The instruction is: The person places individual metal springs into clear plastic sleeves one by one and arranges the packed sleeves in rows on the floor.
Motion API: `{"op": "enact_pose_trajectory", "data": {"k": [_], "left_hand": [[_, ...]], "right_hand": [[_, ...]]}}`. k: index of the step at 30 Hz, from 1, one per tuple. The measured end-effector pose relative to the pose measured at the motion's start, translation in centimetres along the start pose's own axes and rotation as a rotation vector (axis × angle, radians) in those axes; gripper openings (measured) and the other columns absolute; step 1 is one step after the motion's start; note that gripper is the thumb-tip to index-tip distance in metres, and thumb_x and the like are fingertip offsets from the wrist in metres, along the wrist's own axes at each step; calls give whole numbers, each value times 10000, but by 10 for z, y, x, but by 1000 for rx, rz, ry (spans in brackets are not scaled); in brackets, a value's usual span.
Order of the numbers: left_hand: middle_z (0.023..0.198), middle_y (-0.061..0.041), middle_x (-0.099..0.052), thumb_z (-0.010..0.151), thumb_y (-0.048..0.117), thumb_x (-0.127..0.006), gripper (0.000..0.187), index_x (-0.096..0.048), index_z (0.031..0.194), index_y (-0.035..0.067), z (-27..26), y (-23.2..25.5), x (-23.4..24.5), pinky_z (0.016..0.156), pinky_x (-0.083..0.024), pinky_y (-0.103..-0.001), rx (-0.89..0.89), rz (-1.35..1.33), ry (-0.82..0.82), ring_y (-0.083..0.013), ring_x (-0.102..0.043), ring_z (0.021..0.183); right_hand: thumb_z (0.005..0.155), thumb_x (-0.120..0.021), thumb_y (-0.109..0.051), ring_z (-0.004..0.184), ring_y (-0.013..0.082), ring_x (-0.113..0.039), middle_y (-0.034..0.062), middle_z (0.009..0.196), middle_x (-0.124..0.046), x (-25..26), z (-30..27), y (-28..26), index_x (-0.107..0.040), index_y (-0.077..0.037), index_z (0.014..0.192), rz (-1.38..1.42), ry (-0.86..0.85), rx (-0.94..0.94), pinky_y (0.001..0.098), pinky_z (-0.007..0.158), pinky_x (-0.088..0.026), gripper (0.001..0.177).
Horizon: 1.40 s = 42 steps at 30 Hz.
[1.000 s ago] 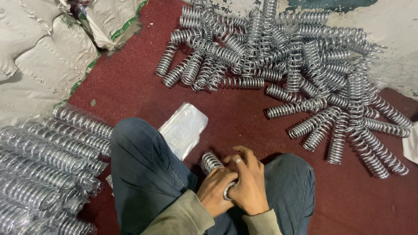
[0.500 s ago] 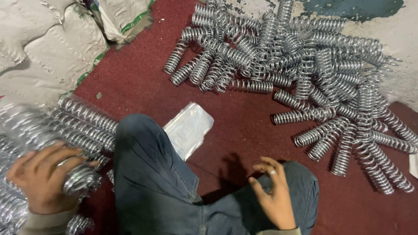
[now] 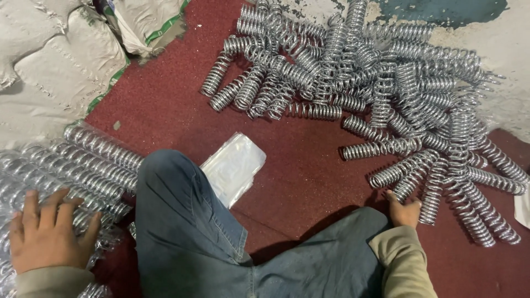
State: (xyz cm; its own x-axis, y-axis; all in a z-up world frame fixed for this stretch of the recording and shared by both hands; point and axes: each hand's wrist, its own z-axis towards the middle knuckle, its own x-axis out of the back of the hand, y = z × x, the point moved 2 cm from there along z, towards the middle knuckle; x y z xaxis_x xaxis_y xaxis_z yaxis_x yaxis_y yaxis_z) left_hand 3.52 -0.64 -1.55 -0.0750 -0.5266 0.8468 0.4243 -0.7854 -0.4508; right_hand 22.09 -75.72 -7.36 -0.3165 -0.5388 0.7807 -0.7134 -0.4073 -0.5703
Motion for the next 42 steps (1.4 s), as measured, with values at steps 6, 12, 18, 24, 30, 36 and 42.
{"op": "enact_pose_trajectory", "data": {"k": [6, 12, 18, 24, 30, 36, 42], "left_hand": [[1440, 220, -717, 1024, 379, -553, 283, -742, 1234, 373, 12, 22, -4, 1415, -223, -454, 25, -179, -6, -242, -524, 1706], [1091, 140, -716, 803, 115, -743, 253, -714, 956, 315, 73, 132, 55, 1093, -445, -404, -121, -832, 348, -188, -648, 1238], [1168, 52, -714, 1011, 435, -476, 274, -647, 1180, 304, 139, 249, 28, 1015, -456, -420, -500, -666, -436, -176, -681, 1137], [1371, -105, -652, 976, 455, -573, 509, -569, 1405, 181, 166, 286, 8, 1039, -451, -520, -522, -525, -655, -305, -656, 1244], [1406, -143, -639, 1002, 442, -564, 564, -512, 1462, 120, 163, 272, 34, 1059, -448, -522, -496, -557, -723, -329, -653, 1263], [1324, -145, -664, 1009, 394, -585, 447, -576, 1344, 97, 165, 263, 59, 1058, -462, -530, -452, -595, -727, -331, -667, 1221], [1300, -125, -653, 997, 465, -603, 386, -597, 1190, 130, 168, 269, 52, 1057, -478, -537, -439, -670, -729, -343, -649, 1236]], "right_hand": [[967, -764, -338, 766, 373, -705, 252, 1123, -671, 1, 1, -8, -448, 58, 1343, 40, -103, -33, 499, 690, -584, 632], [856, -753, -496, 763, 413, -690, 238, 827, -645, -19, 28, 13, -575, 32, 1214, 385, -165, -79, 626, 801, -541, 662], [930, -567, -240, 899, 152, -644, 24, 1045, -630, 10, -115, -72, -486, -108, 1245, 951, -349, 81, 327, 823, -552, 351], [784, -809, -545, 1268, 528, -512, 285, 1414, -510, -65, -96, -59, -568, -15, 1392, -228, -74, 526, 628, 1072, -442, 841], [783, -795, -613, 1289, 518, -428, 283, 1454, -395, -61, -79, -68, -463, 45, 1469, -333, 156, 422, 665, 1029, -428, 1006], [817, -811, -774, 1473, 472, -239, 238, 1603, -98, -47, 7, -26, -192, -9, 1595, 116, 179, -199, 718, 1167, -262, 1255], [705, -966, -446, 1070, 370, -695, 170, 1176, -645, -43, 63, 38, -585, -84, 1204, 288, 361, -231, 492, 909, -544, 725]]}}
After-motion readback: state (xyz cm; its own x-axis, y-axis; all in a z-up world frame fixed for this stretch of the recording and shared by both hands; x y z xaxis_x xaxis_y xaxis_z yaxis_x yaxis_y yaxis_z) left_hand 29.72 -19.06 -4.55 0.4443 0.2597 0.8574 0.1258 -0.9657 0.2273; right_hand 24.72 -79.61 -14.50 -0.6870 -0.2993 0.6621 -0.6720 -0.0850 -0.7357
